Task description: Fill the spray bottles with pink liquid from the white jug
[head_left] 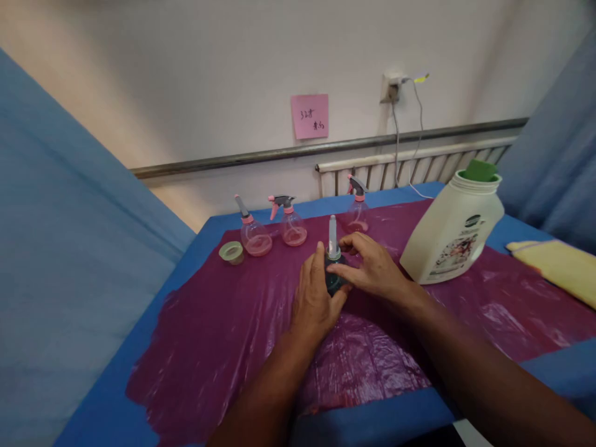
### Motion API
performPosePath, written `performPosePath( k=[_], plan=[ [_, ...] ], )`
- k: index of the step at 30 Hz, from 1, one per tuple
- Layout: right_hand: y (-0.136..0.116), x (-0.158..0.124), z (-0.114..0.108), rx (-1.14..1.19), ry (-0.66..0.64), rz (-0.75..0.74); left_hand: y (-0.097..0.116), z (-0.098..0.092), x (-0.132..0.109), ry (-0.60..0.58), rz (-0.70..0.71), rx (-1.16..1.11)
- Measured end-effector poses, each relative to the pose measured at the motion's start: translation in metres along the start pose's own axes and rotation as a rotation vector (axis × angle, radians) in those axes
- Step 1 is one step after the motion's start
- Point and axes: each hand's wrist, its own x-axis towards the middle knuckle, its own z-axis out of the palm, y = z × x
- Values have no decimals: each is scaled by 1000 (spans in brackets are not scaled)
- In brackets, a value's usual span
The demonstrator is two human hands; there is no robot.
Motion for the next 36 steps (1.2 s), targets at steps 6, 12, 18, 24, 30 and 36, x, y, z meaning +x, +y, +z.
performPosePath(
  k=[6, 12, 18, 24, 30, 36],
  plan=[
    [-9, -3, 12, -94, -9, 90, 1, -2, -3, -3, -57, 44],
    [1, 28, -10, -160, 35, 155, 2, 2, -4, 27, -132, 26],
    [37, 104, -16, -253, 118, 184, -1, 1, -3, -78, -159, 76],
    [67, 137, 20, -435, 87, 361, 6, -9, -1, -251, -161, 205],
    [86, 131, 43, -484, 69, 405, 16, -12, 0, -289, -165, 241],
    [90, 130, 45, -493, 63, 408, 17, -12, 1, -350, -179, 244]
  ],
)
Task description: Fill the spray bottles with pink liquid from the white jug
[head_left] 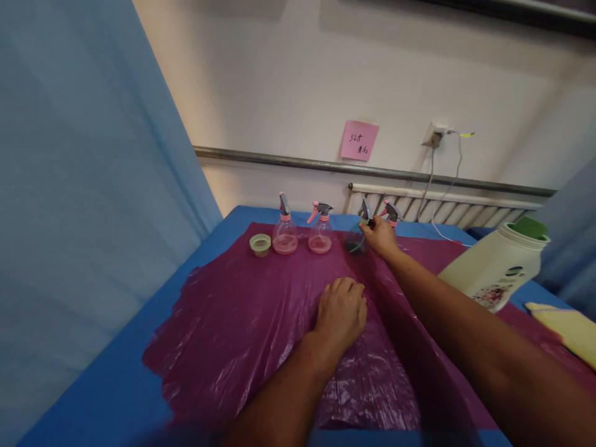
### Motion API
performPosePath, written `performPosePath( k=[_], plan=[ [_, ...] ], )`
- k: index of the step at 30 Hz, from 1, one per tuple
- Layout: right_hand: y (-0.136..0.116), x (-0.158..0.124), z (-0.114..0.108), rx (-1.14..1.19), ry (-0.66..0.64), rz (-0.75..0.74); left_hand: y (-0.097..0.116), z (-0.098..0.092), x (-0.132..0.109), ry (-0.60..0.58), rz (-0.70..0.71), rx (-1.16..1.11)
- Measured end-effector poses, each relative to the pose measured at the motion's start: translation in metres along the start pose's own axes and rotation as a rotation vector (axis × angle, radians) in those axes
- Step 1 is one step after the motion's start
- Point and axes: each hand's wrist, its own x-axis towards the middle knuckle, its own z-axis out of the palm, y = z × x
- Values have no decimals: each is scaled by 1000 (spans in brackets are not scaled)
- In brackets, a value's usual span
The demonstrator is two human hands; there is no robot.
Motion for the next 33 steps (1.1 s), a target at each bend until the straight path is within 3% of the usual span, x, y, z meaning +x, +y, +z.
performPosePath(
  k=[10, 14, 19, 22, 27, 33],
  plan=[
    [-5, -1, 2, 50, 11, -28, 1, -3, 1, -30, -28, 6],
    [-4, -16, -5, 70, 88, -66, 4, -5, 0, -50, -41, 3],
    [-29, -26, -6, 148, 223, -394, 7, -5, -1, -80, -36, 17],
    [-58, -13, 3, 156, 110, -540, 8, -4, -1, -78, -39, 45],
    [-95, 15, 18, 104, -147, -641, 6, -4, -3, -76, -45, 68],
    [-100, 8, 14, 108, -146, -644, 8, -2, -4, -54, -18, 67]
  ],
)
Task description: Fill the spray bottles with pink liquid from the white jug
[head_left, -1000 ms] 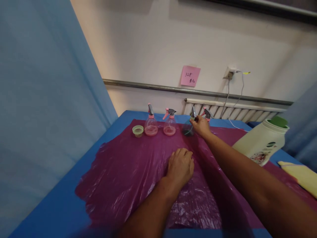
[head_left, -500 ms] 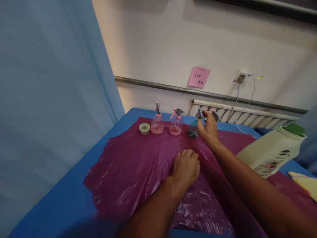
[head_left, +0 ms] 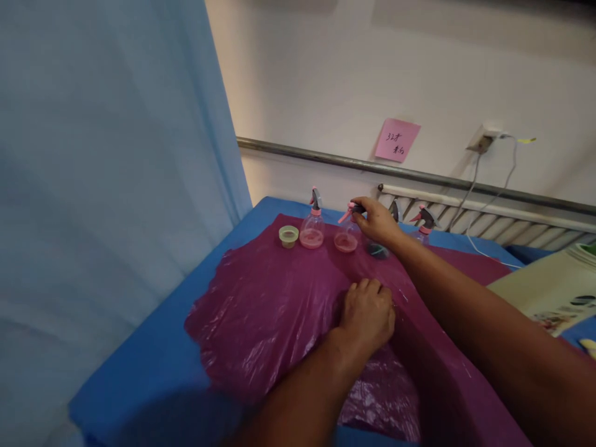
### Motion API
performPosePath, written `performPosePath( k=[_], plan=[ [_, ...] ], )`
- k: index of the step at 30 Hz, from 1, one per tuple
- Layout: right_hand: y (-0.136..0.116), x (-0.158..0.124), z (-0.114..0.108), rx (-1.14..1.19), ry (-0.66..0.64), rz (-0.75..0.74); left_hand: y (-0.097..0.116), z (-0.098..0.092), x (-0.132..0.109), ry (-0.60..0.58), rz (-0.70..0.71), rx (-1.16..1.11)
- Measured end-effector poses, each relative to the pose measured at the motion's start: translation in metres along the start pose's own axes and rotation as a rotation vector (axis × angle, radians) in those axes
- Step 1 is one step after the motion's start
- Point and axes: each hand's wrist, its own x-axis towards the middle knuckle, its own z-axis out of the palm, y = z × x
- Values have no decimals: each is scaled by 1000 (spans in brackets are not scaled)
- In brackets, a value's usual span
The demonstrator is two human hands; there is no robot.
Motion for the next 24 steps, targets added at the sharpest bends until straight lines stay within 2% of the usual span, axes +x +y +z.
performPosePath(
  k=[5, 8, 13, 15, 17, 24],
  plan=[
    [-18, -21, -27, -28, -35, 110, 0, -1, 0, 14, 1, -12],
    [-28, -32, -46, -17, -49, 190, -2, -3, 2, 63, -52, -62],
    [-38, -56, -80, -52, 80, 256, -7, -7, 9, 328, -168, -238],
    [-43, -72, -92, -51, 129, 248, -8, -8, 11, 398, -189, -301],
    [-50, -90, -100, -39, 159, 229, -8, -6, 13, 388, -182, -348],
    [-65, -149, -101, 68, 225, 220, -2, 5, 12, 139, -92, -440]
  ],
)
